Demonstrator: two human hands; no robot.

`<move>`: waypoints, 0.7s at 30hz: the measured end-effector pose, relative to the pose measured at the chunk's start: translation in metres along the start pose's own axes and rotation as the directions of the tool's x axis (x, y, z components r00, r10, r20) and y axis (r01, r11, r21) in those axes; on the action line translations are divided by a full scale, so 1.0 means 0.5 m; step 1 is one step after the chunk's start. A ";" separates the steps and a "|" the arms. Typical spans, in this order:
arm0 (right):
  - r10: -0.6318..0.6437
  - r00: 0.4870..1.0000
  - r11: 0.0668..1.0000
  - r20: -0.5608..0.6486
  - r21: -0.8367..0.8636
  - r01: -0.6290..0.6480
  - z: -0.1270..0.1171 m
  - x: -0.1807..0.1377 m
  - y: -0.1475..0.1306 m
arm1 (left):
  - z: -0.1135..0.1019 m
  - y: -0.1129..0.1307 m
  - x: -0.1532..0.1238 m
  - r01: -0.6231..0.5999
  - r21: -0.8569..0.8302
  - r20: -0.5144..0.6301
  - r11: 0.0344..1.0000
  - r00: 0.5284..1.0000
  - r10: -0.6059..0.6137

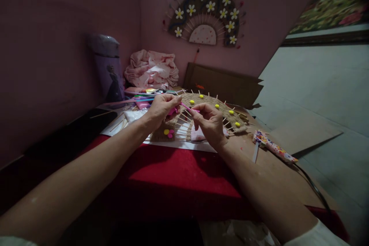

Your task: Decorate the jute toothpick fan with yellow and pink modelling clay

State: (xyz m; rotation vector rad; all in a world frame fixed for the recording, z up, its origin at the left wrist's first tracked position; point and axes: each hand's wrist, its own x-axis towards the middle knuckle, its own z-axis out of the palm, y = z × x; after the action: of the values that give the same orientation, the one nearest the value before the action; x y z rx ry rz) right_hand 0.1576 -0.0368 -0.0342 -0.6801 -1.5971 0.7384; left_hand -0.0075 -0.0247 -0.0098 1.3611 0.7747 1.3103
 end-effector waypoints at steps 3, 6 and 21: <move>-0.066 0.997 0.995 -0.033 -0.073 0.063 0.001 -0.002 0.005 | -0.002 0.001 -0.002 0.076 0.006 0.136 0.997 0.988 -0.076; -0.140 0.989 0.970 -0.053 -0.209 0.126 -0.001 -0.003 0.012 | 0.003 0.003 -0.007 0.143 0.049 0.216 0.988 0.965 -0.151; -0.102 0.991 0.979 -0.088 -0.186 0.085 0.000 -0.001 0.011 | 0.005 0.005 -0.002 0.071 0.002 0.057 0.997 0.996 -0.071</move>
State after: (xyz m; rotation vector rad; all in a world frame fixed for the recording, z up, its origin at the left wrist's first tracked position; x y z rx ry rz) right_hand 0.1577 -0.0335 -0.0388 -0.7557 -1.6078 0.4872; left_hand -0.0059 -0.0269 -0.0074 1.3527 0.7770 1.2108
